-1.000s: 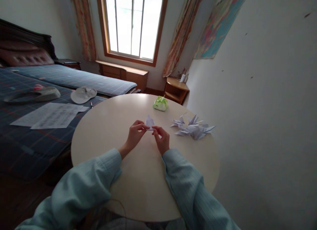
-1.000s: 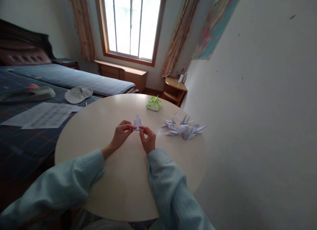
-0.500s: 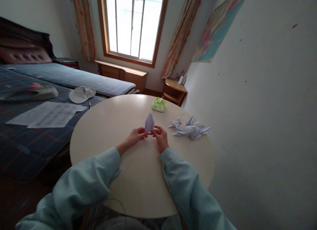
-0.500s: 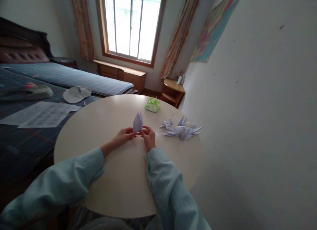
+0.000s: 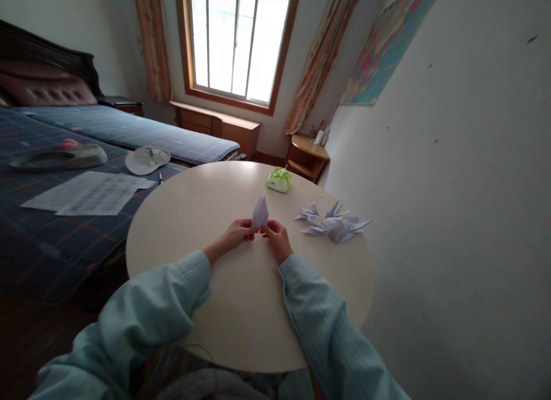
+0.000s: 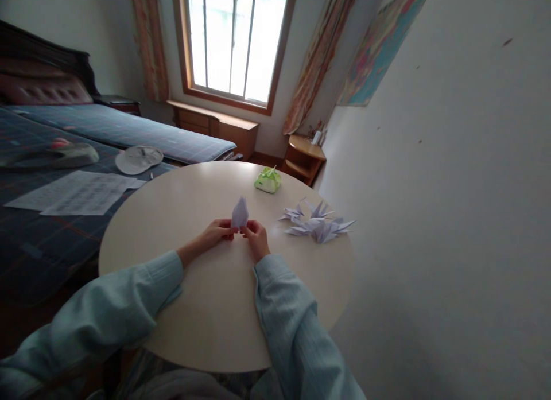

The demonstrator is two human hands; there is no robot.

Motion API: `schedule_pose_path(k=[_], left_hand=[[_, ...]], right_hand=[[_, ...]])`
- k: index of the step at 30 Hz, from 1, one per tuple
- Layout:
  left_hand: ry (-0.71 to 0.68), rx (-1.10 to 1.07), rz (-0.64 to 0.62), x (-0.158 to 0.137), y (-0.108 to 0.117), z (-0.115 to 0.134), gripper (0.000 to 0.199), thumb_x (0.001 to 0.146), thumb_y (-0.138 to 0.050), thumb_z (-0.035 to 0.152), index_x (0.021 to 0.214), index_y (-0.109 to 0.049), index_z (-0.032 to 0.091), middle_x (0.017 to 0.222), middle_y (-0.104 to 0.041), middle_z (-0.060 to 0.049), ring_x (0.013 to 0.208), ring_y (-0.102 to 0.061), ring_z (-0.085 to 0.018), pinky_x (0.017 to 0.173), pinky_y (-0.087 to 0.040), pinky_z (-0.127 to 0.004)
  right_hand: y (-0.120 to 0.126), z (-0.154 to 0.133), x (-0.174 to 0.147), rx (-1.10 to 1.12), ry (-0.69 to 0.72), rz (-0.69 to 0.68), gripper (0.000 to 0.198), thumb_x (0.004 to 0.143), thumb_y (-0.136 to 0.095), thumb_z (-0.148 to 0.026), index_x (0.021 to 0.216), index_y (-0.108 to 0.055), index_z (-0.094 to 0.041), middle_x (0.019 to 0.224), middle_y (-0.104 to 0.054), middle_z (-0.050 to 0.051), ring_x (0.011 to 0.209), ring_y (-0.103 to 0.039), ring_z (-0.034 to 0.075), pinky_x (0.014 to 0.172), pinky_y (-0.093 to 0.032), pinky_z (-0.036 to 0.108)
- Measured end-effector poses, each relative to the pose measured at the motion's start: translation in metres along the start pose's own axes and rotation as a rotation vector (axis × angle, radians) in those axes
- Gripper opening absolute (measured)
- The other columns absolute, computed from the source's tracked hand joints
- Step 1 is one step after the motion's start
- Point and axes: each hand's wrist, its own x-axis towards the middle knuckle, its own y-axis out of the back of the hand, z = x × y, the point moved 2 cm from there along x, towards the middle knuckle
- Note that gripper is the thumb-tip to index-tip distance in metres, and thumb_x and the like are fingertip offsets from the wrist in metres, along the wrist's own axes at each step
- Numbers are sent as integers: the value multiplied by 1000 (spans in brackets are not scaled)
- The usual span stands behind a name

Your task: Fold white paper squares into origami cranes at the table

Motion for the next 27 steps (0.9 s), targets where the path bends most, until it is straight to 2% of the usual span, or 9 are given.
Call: schedule_pose_path(k=[6, 12, 16, 27], left_hand=[[-35, 64, -29, -4, -4, 6, 26, 67, -55, 35, 76, -58, 11, 55, -52, 2, 48, -46, -7, 46, -33, -19], [-17, 98, 101, -2, -2, 7, 33, 68, -52, 46, 68, -52, 13, 57, -55, 0, 45, -48, -8, 43, -35, -20], [-42, 47, 165, 1, 0, 3, 34, 68, -52, 47, 71, -52, 13, 60, -57, -1, 49, -52, -9, 45, -37, -20], [-24, 44, 183, 0, 2, 1, 35, 67, -55, 47, 73, -52, 13, 62, -59, -2, 52, -54, -10, 47, -38, -21]], right_hand=[[2, 0, 3, -9, 38, -2, 19, 54, -65, -28, 63, -54, -16, 55, -55, -4, 49, -47, 8, 49, -37, 22], [1, 1, 2, -54, 28, 49, 24, 57, -62, -33, 73, -53, -17, 62, -56, -3, 53, -50, 9, 50, -40, 22], [1, -1, 0, -79, 36, 112, 33, 58, -63, -37, 81, -50, -18, 70, -57, -1, 61, -54, 10, 52, -42, 22], [2, 1, 1, -193, 75, 140, 29, 58, -62, -41, 70, -52, -17, 62, -53, -3, 57, -49, 11, 50, -40, 22]])
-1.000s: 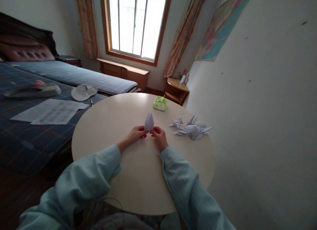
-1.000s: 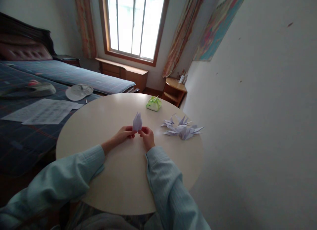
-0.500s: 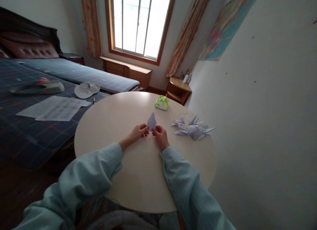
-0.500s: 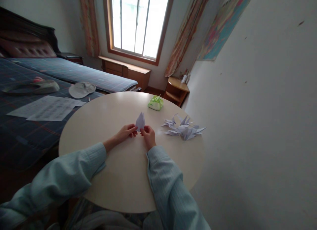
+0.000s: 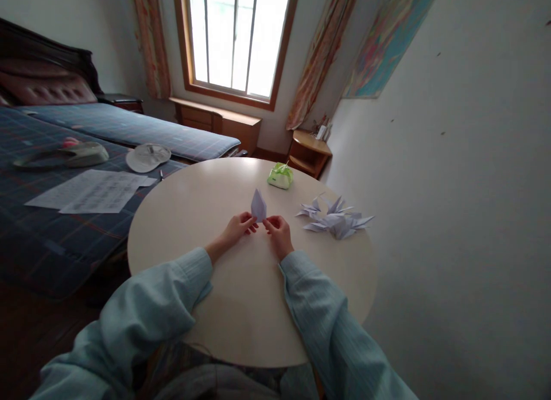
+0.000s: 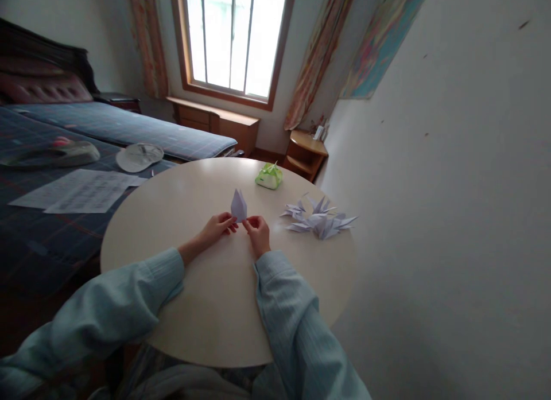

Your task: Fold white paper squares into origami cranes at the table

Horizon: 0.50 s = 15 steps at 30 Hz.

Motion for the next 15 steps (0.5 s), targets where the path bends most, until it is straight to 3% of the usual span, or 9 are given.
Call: schedule_pose_path(k=[15], left_hand=[[-110, 151, -90, -7, -3, 8, 33, 66, -58, 45, 73, -55, 13, 62, -57, 0, 55, -51, -10, 50, -40, -21]], right_hand=[[3, -9, -4, -220, 91, 71, 20, 60, -61, -36, 58, -52, -18, 54, -54, -3, 54, -49, 11, 55, -39, 24]])
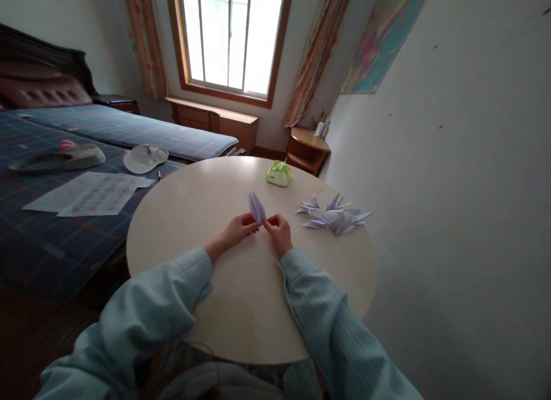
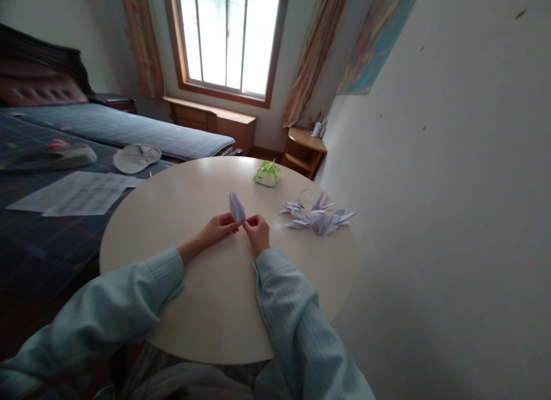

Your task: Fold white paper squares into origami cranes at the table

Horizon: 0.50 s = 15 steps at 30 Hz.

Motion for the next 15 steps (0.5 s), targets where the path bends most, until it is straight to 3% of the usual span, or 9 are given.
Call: schedule_pose_path(k=[15], left_hand=[[7, -82, 47, 3, 0, -6, 33, 69, -54, 47, 75, -48, 15, 55, -48, 3, 47, -44, -7, 44, -35, -18]], right_hand=[[-7, -5, -3, 241, 23, -191, 26, 64, -60, -42, 68, -60, -17, 63, -63, 2, 62, -60, 15, 59, -46, 26]])
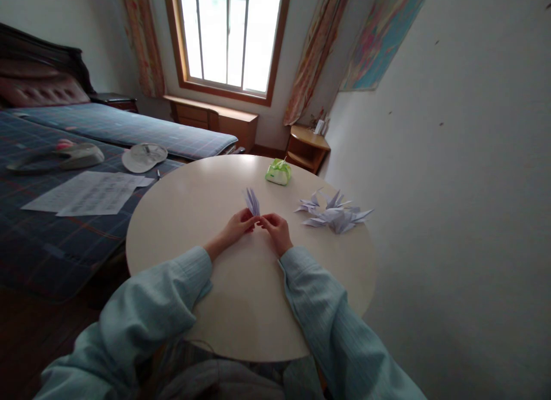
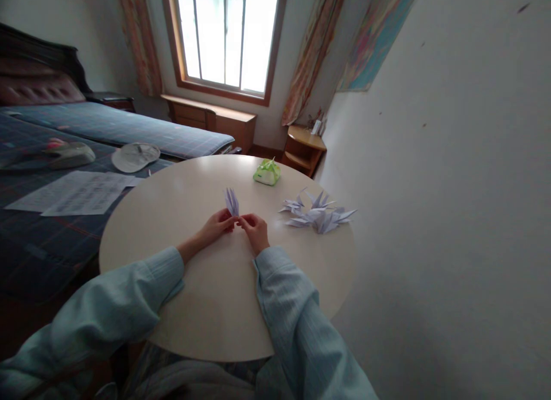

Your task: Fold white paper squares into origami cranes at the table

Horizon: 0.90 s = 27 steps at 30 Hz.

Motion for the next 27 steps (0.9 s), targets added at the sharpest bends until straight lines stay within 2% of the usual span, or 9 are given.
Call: schedule_pose_path(k=[9, 14, 20, 27], left_hand=[[-4, -24, -18, 1, 1, -2, 31, 71, -52, 47, 68, -44, 16, 51, -45, 5, 45, -43, -6, 43, -32, -19], [-18, 13, -37, 0, 1, 1, 32, 71, -52, 46, 64, -44, 16, 51, -45, 5, 46, -42, -6, 44, -32, -19], [-55, 24, -20, -3, 1, 6, 31, 73, -51, 44, 64, -43, 15, 50, -44, 5, 46, -40, -6, 44, -30, -18], [-23, -60, -36, -2, -2, 6, 29, 75, -47, 44, 71, -45, 15, 53, -43, 5, 46, -40, -6, 44, -32, -19]], right_hand=[[-2, 5, 0, 48, -28, -38, 28, 56, -67, -38, 72, -56, -17, 70, -62, 1, 66, -60, 14, 62, -48, 27], [-2, 4, 0, 15, -34, -18, 29, 54, -69, -37, 69, -53, -17, 65, -58, -1, 62, -58, 13, 59, -46, 25], [-2, 2, 0, 14, -15, -14, 30, 55, -68, -39, 68, -53, -17, 65, -58, -1, 61, -56, 12, 58, -45, 24], [-3, 5, 2, 110, -67, -50, 28, 60, -64, -38, 71, -50, -17, 64, -57, -1, 60, -59, 12, 58, -45, 25]])
